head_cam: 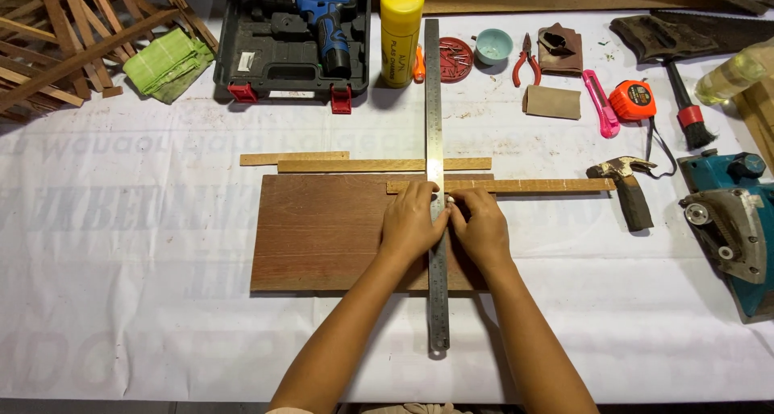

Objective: The recorder uses a ruler and pencil to measure and mark wood strips on a workbench.

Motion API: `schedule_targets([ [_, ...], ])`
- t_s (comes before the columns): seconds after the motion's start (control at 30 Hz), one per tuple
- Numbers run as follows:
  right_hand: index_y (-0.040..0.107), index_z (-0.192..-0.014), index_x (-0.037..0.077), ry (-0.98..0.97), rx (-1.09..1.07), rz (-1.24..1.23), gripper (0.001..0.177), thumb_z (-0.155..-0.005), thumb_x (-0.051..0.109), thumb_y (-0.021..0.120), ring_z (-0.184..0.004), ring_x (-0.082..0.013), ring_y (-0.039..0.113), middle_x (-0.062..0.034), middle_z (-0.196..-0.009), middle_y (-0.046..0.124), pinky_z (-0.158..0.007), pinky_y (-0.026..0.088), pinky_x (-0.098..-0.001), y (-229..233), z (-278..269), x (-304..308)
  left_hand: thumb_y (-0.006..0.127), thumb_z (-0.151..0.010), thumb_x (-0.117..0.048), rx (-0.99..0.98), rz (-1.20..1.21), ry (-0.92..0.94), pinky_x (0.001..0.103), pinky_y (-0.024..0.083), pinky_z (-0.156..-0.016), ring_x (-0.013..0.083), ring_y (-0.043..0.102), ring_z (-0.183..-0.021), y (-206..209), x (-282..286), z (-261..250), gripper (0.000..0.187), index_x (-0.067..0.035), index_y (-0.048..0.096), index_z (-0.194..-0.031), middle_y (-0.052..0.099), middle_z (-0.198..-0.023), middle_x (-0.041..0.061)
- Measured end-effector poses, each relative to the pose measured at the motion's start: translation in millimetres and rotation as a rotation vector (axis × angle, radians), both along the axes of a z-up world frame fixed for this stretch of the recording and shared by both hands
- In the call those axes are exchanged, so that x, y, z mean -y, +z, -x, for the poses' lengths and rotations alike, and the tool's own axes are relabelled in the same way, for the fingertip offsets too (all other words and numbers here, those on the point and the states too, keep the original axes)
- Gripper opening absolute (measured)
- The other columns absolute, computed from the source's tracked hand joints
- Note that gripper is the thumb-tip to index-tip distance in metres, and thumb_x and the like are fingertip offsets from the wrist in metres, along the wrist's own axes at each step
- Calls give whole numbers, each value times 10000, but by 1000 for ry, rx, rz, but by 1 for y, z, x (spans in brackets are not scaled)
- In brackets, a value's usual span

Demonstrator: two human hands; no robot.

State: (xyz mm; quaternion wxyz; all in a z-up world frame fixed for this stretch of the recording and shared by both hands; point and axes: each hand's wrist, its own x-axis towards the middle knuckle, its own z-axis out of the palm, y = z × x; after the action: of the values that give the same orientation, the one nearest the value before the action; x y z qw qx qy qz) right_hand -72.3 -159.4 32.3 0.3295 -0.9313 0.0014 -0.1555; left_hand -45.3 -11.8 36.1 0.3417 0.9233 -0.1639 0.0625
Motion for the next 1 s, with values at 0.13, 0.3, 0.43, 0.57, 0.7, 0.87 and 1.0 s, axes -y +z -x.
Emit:
schedule_targets([
  [0.13, 747, -1083, 38, 17, 74, 30, 218, -868, 73, 761, -974, -291, 679, -110, -1048, 694, -840, 560, -390, -1, 4, 4, 813, -808, -323, -104, -201, 24, 461, 564, -814, 351, 659, -1001, -12, 12, 6, 666, 0, 500, -1299, 588, -1171, 228],
  [0.3, 755, -1124, 72, 35, -2, -21, 252, -871, 78, 760, -938, -275, 685, -111, -1058, 679, -815, 568, -382, 12, 3, 4, 780, -797, -212, -122, -126, 80, 498, 581, -798, 420, 685, -914, -14, 21, 11, 800, 22, 392, -1457, 568, -1150, 266],
  [0.43, 732, -1178, 90, 19, -61, -40, 298, -883, 107, 767, -907, -248, 702, -100, -1027, 676, -791, 579, -372, 8, -3, 5, 750, -686, -144, -91, -36, 117, 493, 603, -767, 452, 683, -886, 0, 13, 12, 938, 78, 306, -1481, 539, -1125, 311],
  [0.57, 654, -1305, 100, 96, 48, -43, 453, -870, 97, 782, -930, -246, 707, -115, -1085, 669, -795, 584, -363, 2, -6, 4, 722, -755, -133, -200, 112, 157, 516, 592, -785, 487, 671, -957, 8, 2, 17, 892, 46, 286, -1513, 544, -1239, 308],
  [0.7, 555, -1472, 153, 137, 50, -28, 632, -887, 95, 787, -892, -240, 688, -111, -1076, 676, -777, 576, -373, 8, -15, -5, 680, -780, -111, -105, 219, 104, 496, 594, -843, 445, 686, -1037, 0, -11, 22, 782, -20, 402, -1505, 610, -1297, 248],
  [0.87, 567, -1473, 233, 170, 148, 71, 699, -832, 61, 788, -942, -238, 663, -101, -1109, 646, -761, 577, -365, 27, -18, -16, 694, -778, -128, 78, 163, -16, 487, 597, -848, 414, 711, -1010, 4, -35, 30, 756, -67, 460, -1494, 679, -1265, 226],
  [1.0, 699, -1389, 354, 70, 205, 285, 609, -839, 138, 851, -880, -222, 566, -20, -942, 576, -740, 519, -343, 10, -37, -5, 698, -801, -158, 39, -16, -132, 437, 623, -753, 338, 753, -806, 20, -64, 26, 735, -107, 485, -1503, 749, -1083, 174],
])
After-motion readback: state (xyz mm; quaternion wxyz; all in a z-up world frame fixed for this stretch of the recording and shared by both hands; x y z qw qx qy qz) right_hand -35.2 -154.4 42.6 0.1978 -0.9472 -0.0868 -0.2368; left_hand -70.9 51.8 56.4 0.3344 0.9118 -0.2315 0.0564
